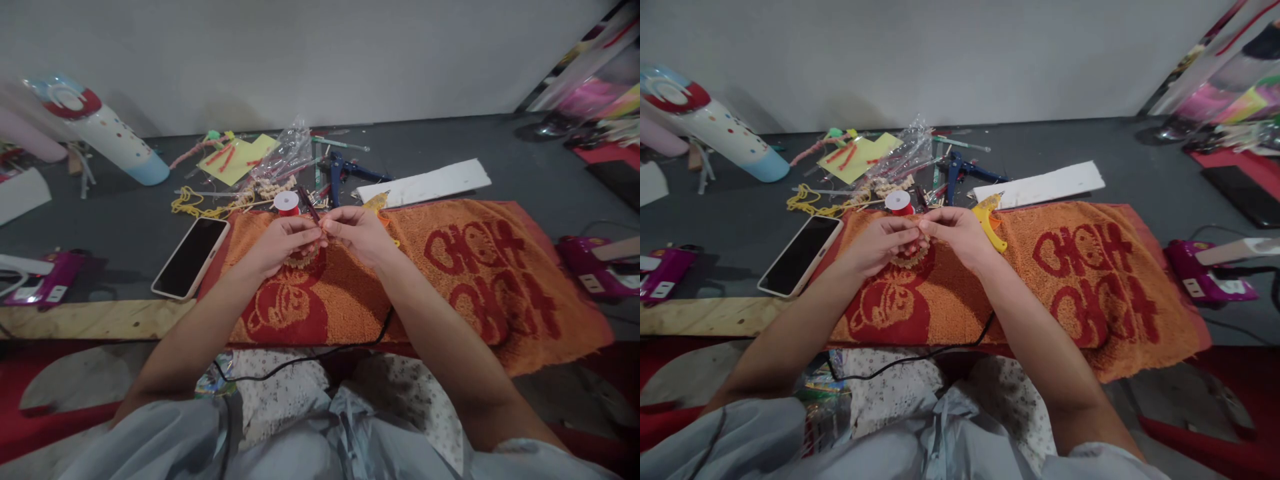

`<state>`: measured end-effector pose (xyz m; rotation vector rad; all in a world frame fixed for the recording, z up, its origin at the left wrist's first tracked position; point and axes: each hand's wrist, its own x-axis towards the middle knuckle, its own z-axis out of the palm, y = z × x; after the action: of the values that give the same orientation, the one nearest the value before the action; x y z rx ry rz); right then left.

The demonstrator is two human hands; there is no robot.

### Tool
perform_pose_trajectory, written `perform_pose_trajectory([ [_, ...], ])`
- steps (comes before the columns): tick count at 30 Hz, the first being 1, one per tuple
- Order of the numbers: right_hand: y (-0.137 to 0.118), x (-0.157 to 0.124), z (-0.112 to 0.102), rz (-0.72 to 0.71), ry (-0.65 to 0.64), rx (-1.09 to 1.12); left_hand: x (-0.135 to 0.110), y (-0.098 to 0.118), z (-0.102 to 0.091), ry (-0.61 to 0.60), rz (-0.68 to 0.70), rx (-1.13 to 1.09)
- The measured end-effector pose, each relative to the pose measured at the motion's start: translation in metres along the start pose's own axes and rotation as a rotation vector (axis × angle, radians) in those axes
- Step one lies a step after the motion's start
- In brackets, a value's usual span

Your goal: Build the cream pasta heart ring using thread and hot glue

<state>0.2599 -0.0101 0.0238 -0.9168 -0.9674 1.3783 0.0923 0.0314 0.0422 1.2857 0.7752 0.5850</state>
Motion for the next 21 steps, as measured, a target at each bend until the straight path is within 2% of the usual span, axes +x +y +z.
perform_pose_trajectory([
  [11, -0.003, 0.002, -0.003, -0.053, 0.157, -0.017, -0.001, 0.003, 0.001, 0.034, -0.046, 0.002],
  [16, 0.000, 0.004, -0.010, -0.102, 0.166, -0.068, -0.001, 0.003, 0.002, 0.128, -0.027, -0.033],
  [21, -0.001, 0.006, -0.013, -0.137, 0.238, 0.016, 0.001, 0.005, 0.003, 0.270, 0.079, -0.070],
])
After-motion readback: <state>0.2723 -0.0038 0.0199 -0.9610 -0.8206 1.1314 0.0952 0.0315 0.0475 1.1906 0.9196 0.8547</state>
